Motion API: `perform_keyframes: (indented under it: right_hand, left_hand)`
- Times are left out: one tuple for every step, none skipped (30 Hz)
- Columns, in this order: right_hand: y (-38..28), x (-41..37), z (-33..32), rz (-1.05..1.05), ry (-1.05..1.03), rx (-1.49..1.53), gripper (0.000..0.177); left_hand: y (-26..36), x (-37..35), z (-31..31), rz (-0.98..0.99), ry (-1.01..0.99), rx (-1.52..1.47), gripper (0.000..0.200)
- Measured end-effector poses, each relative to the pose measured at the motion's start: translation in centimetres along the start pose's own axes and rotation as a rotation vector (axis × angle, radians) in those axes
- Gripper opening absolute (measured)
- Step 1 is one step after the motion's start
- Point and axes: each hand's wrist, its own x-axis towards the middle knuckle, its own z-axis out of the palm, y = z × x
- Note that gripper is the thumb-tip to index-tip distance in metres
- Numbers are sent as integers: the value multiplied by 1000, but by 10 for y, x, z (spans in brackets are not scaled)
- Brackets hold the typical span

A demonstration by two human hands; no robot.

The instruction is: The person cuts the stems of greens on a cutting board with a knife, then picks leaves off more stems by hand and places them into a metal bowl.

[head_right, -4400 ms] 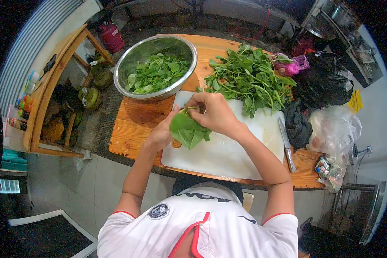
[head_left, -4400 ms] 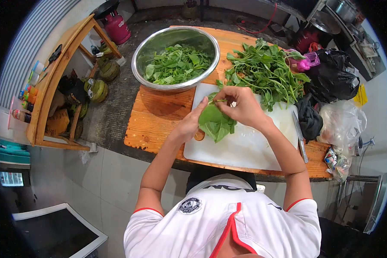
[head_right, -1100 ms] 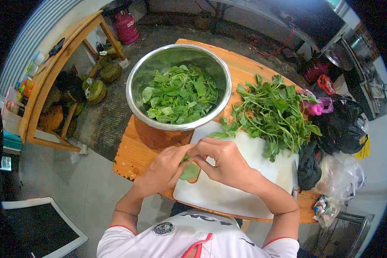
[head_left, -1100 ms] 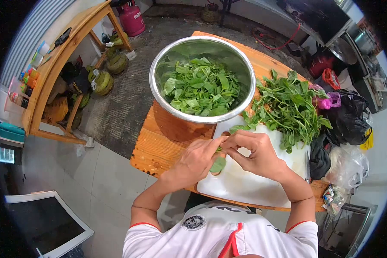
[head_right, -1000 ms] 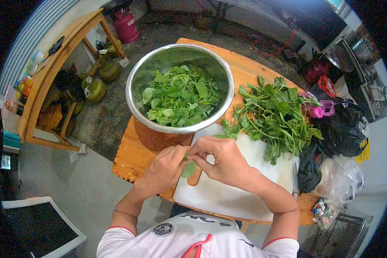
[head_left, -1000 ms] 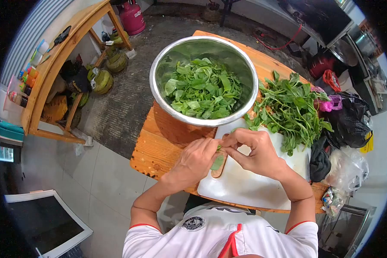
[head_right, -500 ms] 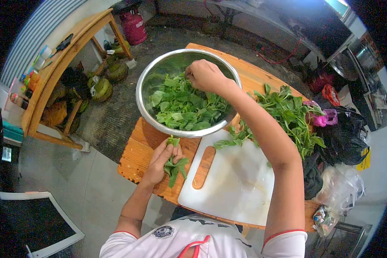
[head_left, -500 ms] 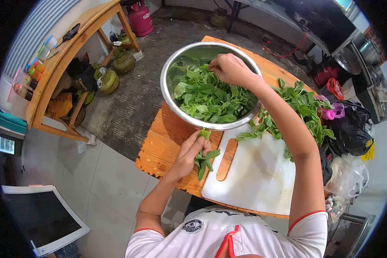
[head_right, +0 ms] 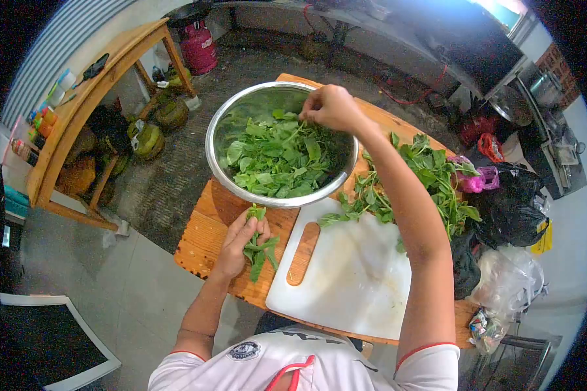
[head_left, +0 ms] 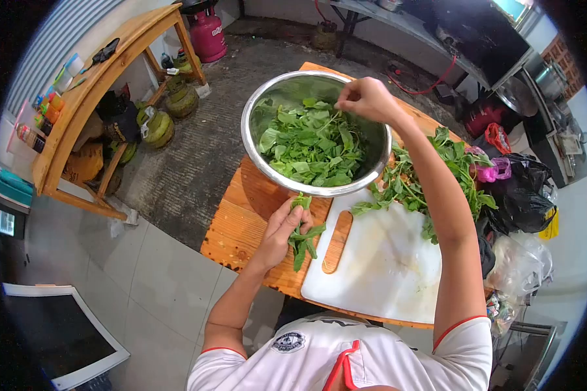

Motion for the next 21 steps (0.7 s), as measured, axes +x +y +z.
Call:
perform_keyframes:
  right_hand:
    - [-3, -4, -9, 50, 13, 94, 16]
    - [-2, -8, -18, 29, 42, 149, 14]
    - [-3, -11, -26, 54, 82, 210, 15]
    - [-4, -15, -33, 79, 86, 294, 15]
    - [-5, -19, -41, 104, 89, 379, 16]
    - [-10, -24, -48, 80, 100, 371, 17]
    - [-15, -29, -54, 51, 126, 362, 16]
    - [-21, -34, -59, 18, 152, 354, 16]
    - [-27, -40, -62, -14, 177, 346, 16]
    - [-34, -47, -64, -22, 206, 354, 18]
    - [-44, -59, -65, -42, 207, 371, 17]
    - [-54, -72, -65, -63, 203, 390, 17]
    - [-66, -86, -61, -83, 192, 412, 17]
    - [-78, -103, -55, -66, 117, 481, 17]
    - [-89, -120, -48, -46, 38, 550, 17]
    - [-102, -135, -39, -47, -78, 586, 14]
    - [-109, -146, -33, -28, -214, 480, 10]
    - [-113, -153, -22, -169, -224, 398, 9]
    - [-117, -157, -8, -305, -229, 311, 9]
    - [-118, -161, 8, -294, -227, 354, 9]
    - [-119, -164, 21, -282, -223, 396, 10]
  left_hand:
    - [1, 1, 0, 9, 7, 6, 31]
    - [1, 1, 0, 16, 12, 13, 30]
    - [1, 1, 0, 19, 12, 13, 30]
    - [0, 1, 0, 23, 12, 13, 30]
    - [0, 1, 0, 27, 13, 14, 30]
    - [-2, 1, -1, 37, 10, 12, 29]
    - [-4, 1, -2, 46, 9, 11, 29]
    - [-6, 2, -4, 58, 10, 11, 29]
    - [-7, 2, -5, 53, 23, -25, 29]
    - [-9, 3, -6, 47, 37, -60, 28]
    - [-8, 3, -7, 39, 50, -95, 28]
    - [-6, 4, -7, 30, 53, -129, 28]
    - [-4, 5, -6, 16, 63, -166, 28]
    - [-3, 4, -5, 0, 80, -207, 27]
    - [-1, 3, -4, -26, 62, -222, 28]
    - [1, 3, -4, -52, 40, -237, 29]
    - [2, 3, -4, -76, 9, -247, 30]
    - [-9, 5, -4, -57, -32, -286, 30]
    - [-10, 4, -3, -96, -47, -276, 30]
    - [-12, 4, -2, -134, -65, -266, 31]
    - [-13, 3, 0, -171, -84, -256, 32]
